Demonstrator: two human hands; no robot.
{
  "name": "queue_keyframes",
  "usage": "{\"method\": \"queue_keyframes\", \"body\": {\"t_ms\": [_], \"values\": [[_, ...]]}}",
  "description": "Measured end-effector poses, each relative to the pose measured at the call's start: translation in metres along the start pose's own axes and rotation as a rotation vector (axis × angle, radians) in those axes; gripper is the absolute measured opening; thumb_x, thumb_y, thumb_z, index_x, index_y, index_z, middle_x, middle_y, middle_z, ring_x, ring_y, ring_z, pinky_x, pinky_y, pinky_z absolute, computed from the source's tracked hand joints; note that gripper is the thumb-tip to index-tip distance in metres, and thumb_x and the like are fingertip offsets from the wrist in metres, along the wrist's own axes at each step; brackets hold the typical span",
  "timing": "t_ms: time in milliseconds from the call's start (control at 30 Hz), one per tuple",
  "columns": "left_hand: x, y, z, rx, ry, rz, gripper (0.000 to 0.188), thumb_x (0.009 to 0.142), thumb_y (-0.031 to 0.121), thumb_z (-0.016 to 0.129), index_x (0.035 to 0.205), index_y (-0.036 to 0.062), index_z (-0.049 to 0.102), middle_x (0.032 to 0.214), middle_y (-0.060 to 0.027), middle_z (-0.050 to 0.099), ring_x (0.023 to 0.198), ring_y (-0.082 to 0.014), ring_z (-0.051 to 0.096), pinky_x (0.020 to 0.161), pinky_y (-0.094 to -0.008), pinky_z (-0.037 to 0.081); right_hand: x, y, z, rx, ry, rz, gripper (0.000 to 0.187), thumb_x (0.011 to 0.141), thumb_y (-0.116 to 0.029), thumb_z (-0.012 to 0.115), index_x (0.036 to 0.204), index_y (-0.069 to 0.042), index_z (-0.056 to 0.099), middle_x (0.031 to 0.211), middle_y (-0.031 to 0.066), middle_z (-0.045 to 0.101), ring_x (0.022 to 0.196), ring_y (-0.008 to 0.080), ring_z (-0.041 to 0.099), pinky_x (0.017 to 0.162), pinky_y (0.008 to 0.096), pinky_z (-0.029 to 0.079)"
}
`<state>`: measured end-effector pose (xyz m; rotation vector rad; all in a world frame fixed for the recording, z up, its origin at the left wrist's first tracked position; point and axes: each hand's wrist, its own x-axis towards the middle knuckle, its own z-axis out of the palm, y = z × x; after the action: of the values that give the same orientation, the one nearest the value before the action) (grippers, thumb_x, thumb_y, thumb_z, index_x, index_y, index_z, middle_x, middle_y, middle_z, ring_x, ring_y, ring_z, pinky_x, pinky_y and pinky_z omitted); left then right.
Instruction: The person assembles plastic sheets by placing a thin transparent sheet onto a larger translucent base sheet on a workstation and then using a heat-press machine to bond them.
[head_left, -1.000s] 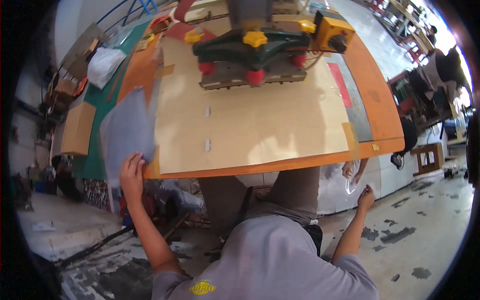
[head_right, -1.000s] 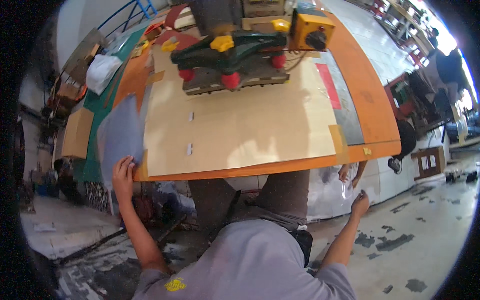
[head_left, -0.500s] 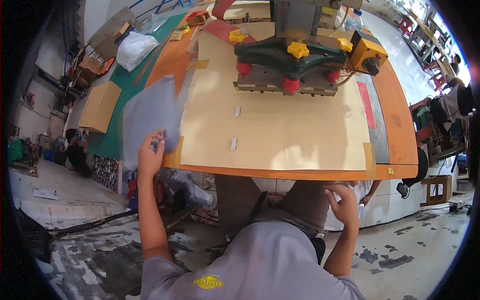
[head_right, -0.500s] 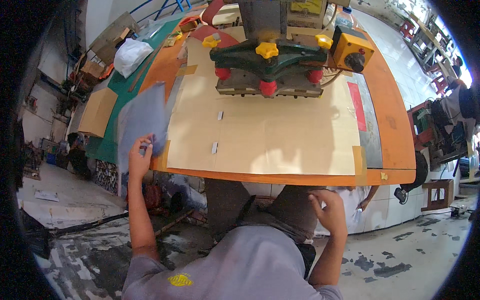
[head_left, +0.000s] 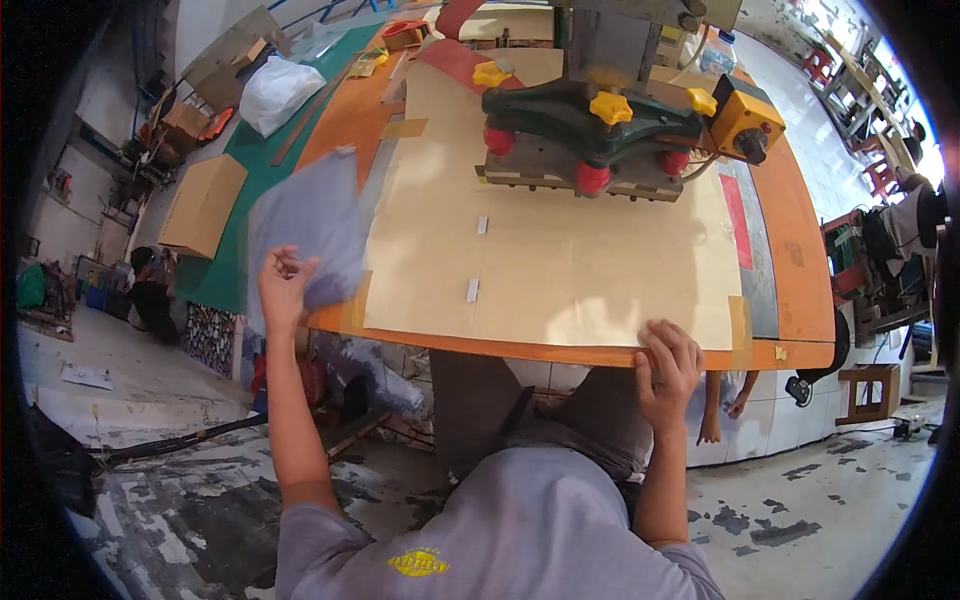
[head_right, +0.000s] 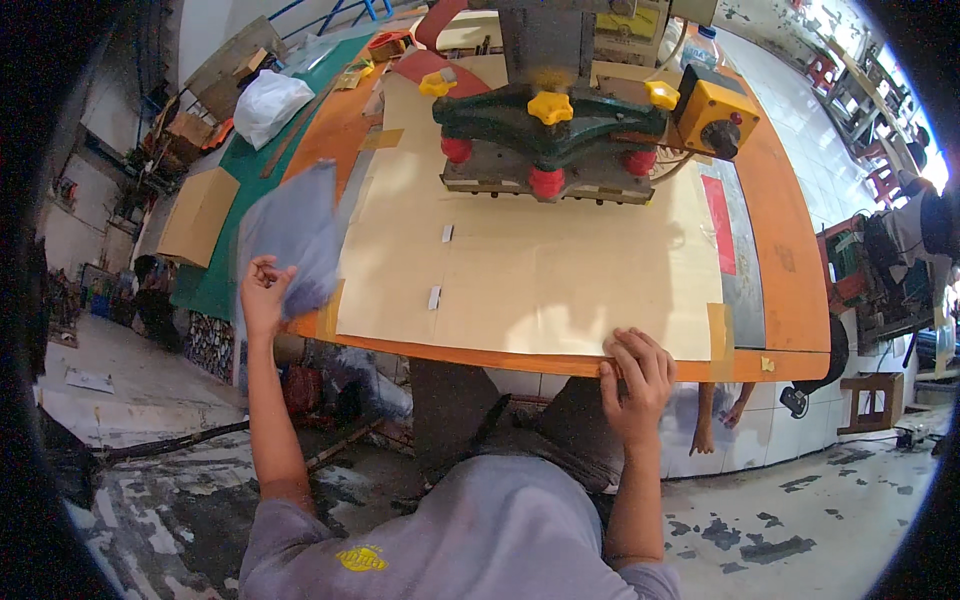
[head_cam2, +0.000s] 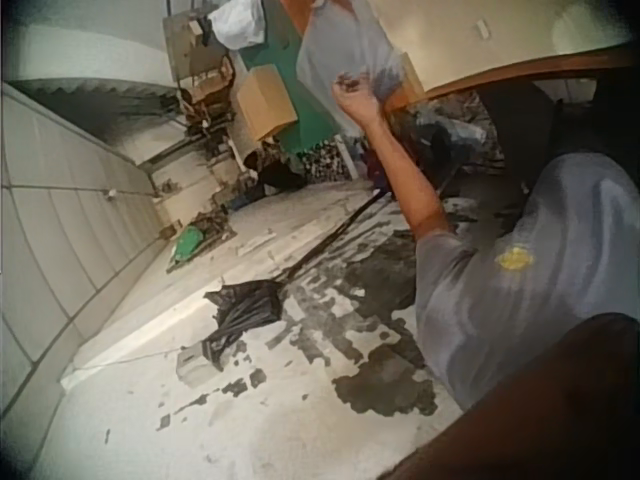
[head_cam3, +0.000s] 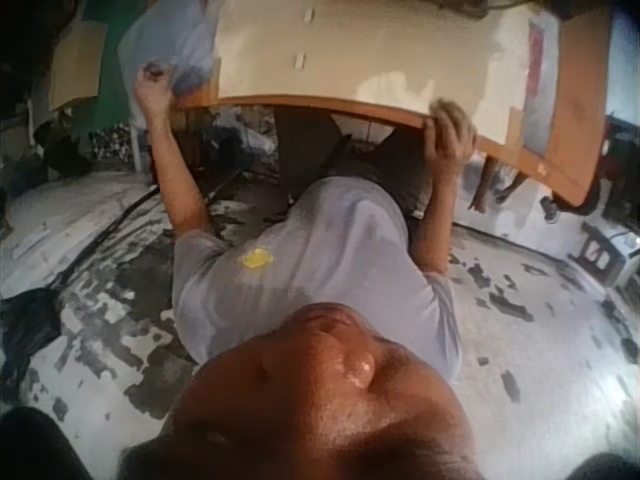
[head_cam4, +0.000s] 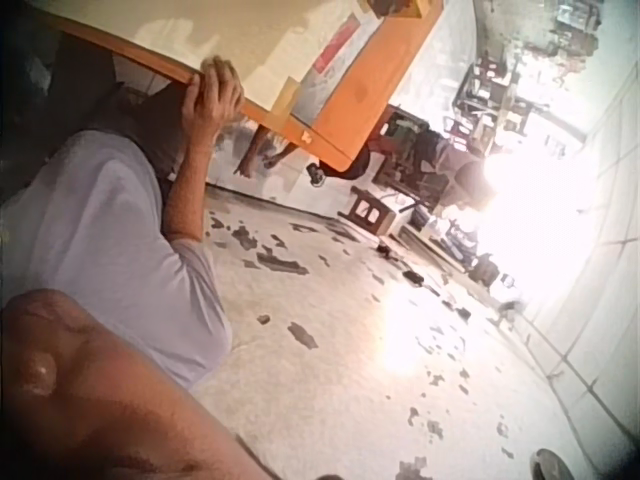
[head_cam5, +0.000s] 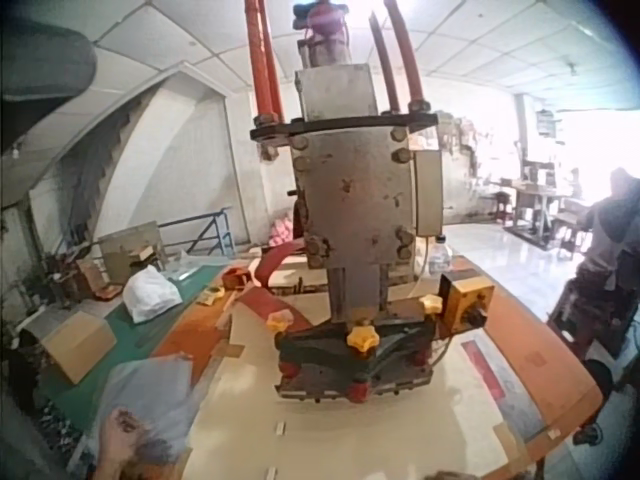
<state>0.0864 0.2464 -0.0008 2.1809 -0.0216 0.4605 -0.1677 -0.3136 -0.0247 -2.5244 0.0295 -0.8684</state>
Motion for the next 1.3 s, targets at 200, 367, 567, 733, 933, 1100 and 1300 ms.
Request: {"method": "queue_keyframes", "body": {"t_ms": [200, 367, 567, 733, 933, 1100, 1300], "values": [[0.044, -0.024, -0.047, -0.301, 0.108, -0.291, 0.019, 0.105, 0.022, 0.077, 0.107, 0.0046, 0.073, 0.089, 0.0060, 0.066, 0.072, -0.0033, 0.048, 0.067, -0.0237, 0.043, 0.002, 0.000, 0.001, 0.016, -0.001, 0.000, 0.027, 0.091, -0.011, 0.078, 0.117, -0.012, 0.079, 0.130, 0.0062, 0.076, 0.129, 0.0305, 0.067, 0.112, 0.0445, 0.043], [0.055, -0.002, -0.043, 0.054, 0.236, 0.160, 0.022, 0.106, 0.024, 0.076, 0.109, 0.0027, 0.072, 0.092, 0.0036, 0.067, 0.076, -0.0040, 0.056, 0.071, -0.0235, 0.047, 0.003, -0.002, -0.001, -0.004, 0.003, 0.010, 0.027, 0.090, -0.012, 0.078, 0.118, -0.012, 0.079, 0.129, 0.0062, 0.076, 0.129, 0.0302, 0.067, 0.113, 0.0448, 0.042], [0.067, 0.001, -0.047, -0.101, 0.062, 0.104, 0.028, 0.107, 0.028, 0.076, 0.116, 0.0019, 0.073, 0.092, 0.0035, 0.066, 0.079, -0.0060, 0.060, 0.077, -0.0273, 0.051, 0.002, -0.002, -0.005, -0.011, -0.021, 0.032, 0.027, 0.091, -0.013, 0.078, 0.118, -0.012, 0.079, 0.130, 0.0060, 0.075, 0.130, 0.0299, 0.066, 0.113, 0.0453, 0.041], [0.074, -0.020, -0.079, -0.737, 0.048, -0.287, 0.044, 0.114, 0.039, 0.062, 0.130, -0.0005, 0.073, 0.097, 0.0030, 0.069, 0.088, -0.0079, 0.065, 0.078, -0.0274, 0.053, 0.004, -0.005, -0.002, 0.034, -0.024, 0.025, 0.027, 0.091, -0.013, 0.078, 0.118, -0.012, 0.078, 0.129, 0.0059, 0.075, 0.130, 0.0296, 0.066, 0.112, 0.0452, 0.041], [-0.021, 0.155, -0.044, 0.250, -0.094, 0.077, 0.031, 0.113, 0.025, 0.060, 0.119, 0.0012, 0.078, 0.110, -0.0117, 0.081, 0.100, -0.0217, 0.075, 0.088, -0.0345, 0.058, 0.006, -0.023, -0.007, 0.054, -0.050, 0.067, 0.044, 0.087, -0.016, 0.083, 0.130, -0.011, 0.074, 0.140, 0.0108, 0.070, 0.137, 0.0354, 0.060, 0.114, 0.0496, 0.041], [-0.107, 0.263, -0.037, 0.193, -0.848, 0.635, 0.015, 0.096, 0.020, 0.078, 0.104, 0.0068, 0.080, 0.094, -0.0056, 0.080, 0.080, -0.0260, 0.076, 0.074, -0.0389, 0.059, 0.005, -0.100, 0.004, 0.405, -0.202, -0.262, 0.094, 0.083, -0.041, 0.092, 0.161, -0.012, 0.049, 0.167, 0.0152, 0.051, 0.156, 0.0407, 0.044, 0.125, 0.0568, 0.034], [-0.112, 0.320, -0.009, 0.268, -0.707, 0.913, 0.034, 0.085, 0.028, 0.089, 0.114, 0.0132, 0.080, 0.094, -0.0012, 0.076, 0.085, -0.0235, 0.075, 0.076, -0.0427, 0.057, 0.017, -0.132, -0.014, 0.732, -0.613, -0.288, 0.062, 0.095, -0.033, 0.085, 0.148, -0.009, 0.063, 0.127, 0.0097, 0.075, 0.118, 0.0268, 0.070, 0.104, 0.0446, 0.053]]}}
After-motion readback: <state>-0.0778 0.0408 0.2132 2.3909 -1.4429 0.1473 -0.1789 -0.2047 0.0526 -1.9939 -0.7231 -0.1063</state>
